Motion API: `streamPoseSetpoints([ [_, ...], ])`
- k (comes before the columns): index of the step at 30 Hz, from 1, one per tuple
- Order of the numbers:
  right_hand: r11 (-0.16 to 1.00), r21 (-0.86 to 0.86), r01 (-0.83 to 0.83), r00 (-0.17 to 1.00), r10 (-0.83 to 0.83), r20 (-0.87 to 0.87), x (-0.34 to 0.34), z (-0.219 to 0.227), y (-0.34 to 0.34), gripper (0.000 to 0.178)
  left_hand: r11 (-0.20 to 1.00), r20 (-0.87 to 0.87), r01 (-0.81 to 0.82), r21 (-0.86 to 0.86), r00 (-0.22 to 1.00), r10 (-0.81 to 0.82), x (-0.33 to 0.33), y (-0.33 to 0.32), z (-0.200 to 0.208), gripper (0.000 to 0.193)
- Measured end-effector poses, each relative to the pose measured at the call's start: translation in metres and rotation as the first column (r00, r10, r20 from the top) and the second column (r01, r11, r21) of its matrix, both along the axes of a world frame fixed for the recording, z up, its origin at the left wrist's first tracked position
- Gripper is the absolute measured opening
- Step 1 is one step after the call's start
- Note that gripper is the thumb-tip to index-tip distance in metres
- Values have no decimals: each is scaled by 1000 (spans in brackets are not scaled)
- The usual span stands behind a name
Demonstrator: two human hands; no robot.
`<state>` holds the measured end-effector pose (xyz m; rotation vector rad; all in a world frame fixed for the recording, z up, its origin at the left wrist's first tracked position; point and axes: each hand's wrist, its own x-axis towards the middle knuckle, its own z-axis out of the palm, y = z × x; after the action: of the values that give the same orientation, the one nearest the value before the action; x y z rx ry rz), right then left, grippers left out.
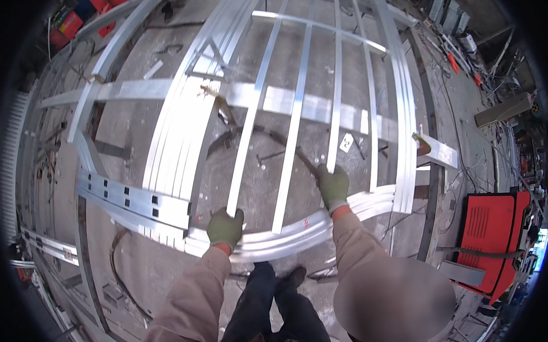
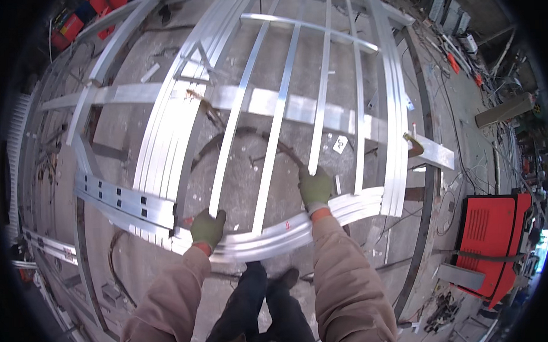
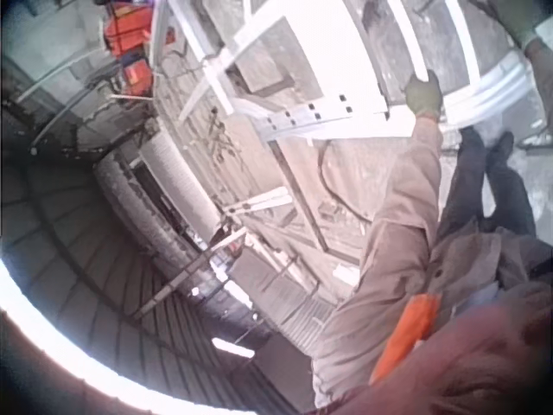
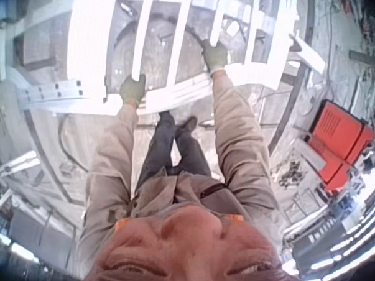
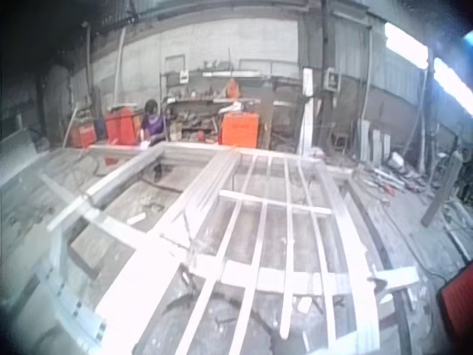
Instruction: The person positions and aligns multiple aluminum bars onto a partially assembled metal frame on the floor. They repeatedly pick up bars, place them into slots, and adjust their positions to fit the structure. The person wears gloves and works in a workshop with tools and equipment visible in the background.
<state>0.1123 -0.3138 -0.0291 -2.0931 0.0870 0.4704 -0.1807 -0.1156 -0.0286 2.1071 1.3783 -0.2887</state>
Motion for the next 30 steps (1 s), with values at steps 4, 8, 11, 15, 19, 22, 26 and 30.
streamPoseSetpoints([
  [4, 992, 109, 65, 997, -60, -45, 4, -1, -6, 32, 1000, 36, -11, 17, 999, 11, 7, -6, 2, 68],
  [8, 996, 84, 36, 999, -33, -41, -1, -26, -6, 33, 1000, 54, -12, 27, 998, 11, 3, -4, -10, 59],
  [11, 995, 81, 62, 998, -59, -37, -5, -40, -1, 37, 1000, 40, -19, -10, 999, 19, 2, -3, -9, 60],
  [15, 999, 35, 15, 1000, -16, 19, 12, -42, -3, 37, 1000, 31, 2, 12, 1000, -3, 4, -2, -9, 61],
  [19, 999, -4, 33, 999, -32, 38, 14, -45, -4, 40, 1000, 39, -2, 1, 999, 2, 6, -3, -10, 62],
  [22, 999, -40, 6, 995, -2, 99, 1, -50, -8, 43, 998, 63, -2, 55, 998, -1, -4, -2, -26, 61],
  [26, 989, -138, -51, 983, 74, 166, 14, -55, -9, 44, 999, 99, -9, 50, 995, 4, -4, -2, -29, 58],
  [30, 1000, -14, -8, 1000, 8, 10, 12, -15, -4, 43, 999, 82, -1, 47, 997, -2, 4, -4, -16, 61],
])
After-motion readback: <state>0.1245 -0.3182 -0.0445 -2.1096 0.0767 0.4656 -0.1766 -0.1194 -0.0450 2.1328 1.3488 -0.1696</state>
